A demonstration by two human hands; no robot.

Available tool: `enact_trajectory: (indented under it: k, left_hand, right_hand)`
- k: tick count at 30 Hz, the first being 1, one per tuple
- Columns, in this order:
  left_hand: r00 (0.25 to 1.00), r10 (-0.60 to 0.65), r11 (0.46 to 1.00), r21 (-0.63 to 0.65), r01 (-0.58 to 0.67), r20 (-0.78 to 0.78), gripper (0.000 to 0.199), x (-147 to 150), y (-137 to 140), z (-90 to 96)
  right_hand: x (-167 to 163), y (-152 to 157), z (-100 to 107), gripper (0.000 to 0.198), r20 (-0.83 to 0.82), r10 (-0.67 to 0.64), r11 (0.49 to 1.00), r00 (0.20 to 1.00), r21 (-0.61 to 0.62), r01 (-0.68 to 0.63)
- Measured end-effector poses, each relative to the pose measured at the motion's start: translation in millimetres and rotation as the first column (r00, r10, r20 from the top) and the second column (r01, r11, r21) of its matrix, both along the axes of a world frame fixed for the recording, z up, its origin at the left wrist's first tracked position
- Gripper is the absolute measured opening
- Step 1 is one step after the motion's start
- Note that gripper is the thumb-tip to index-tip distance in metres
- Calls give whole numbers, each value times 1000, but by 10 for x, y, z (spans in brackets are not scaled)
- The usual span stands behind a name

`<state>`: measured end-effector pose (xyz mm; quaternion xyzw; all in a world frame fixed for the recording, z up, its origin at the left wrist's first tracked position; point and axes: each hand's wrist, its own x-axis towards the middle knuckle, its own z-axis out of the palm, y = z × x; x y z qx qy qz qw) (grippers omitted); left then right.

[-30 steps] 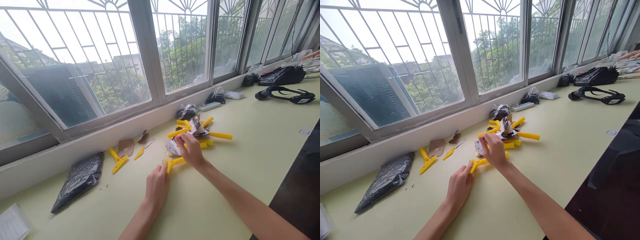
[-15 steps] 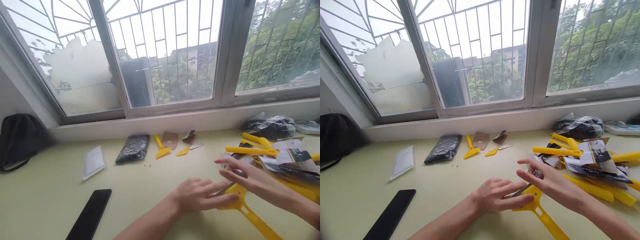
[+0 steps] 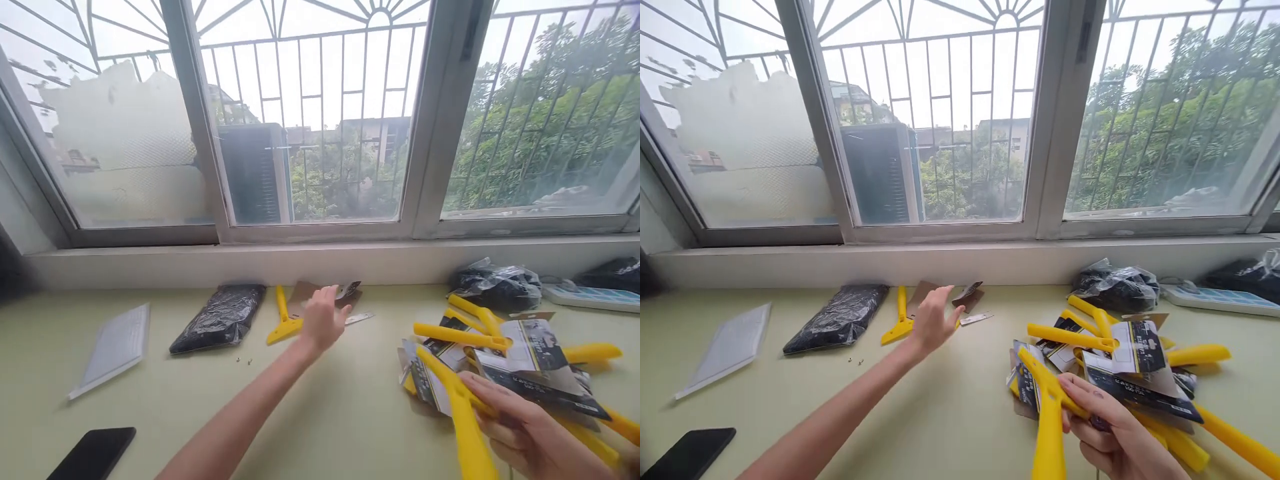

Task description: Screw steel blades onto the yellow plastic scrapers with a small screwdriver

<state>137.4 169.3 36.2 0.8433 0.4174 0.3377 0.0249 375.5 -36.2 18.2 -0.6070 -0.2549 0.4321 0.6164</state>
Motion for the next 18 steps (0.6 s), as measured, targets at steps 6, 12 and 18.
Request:
enact_trajectory:
  k: [6, 12, 18]
  left_hand:
    - [958, 130, 952, -239, -193, -256, 28, 426, 685, 118]
    - [974, 84, 980, -158, -119, -210, 44, 149, 66, 156]
    - [998, -61, 998, 18, 60, 13, 42, -340, -701, -35]
  right_hand:
    - [-23, 5, 57, 40, -309, 123, 992, 943, 16, -124]
    - [-124, -5, 99, 40, -263, 92, 985, 960, 165, -49]
    - [-373, -82, 216, 47, -37, 85, 990, 996, 118, -81]
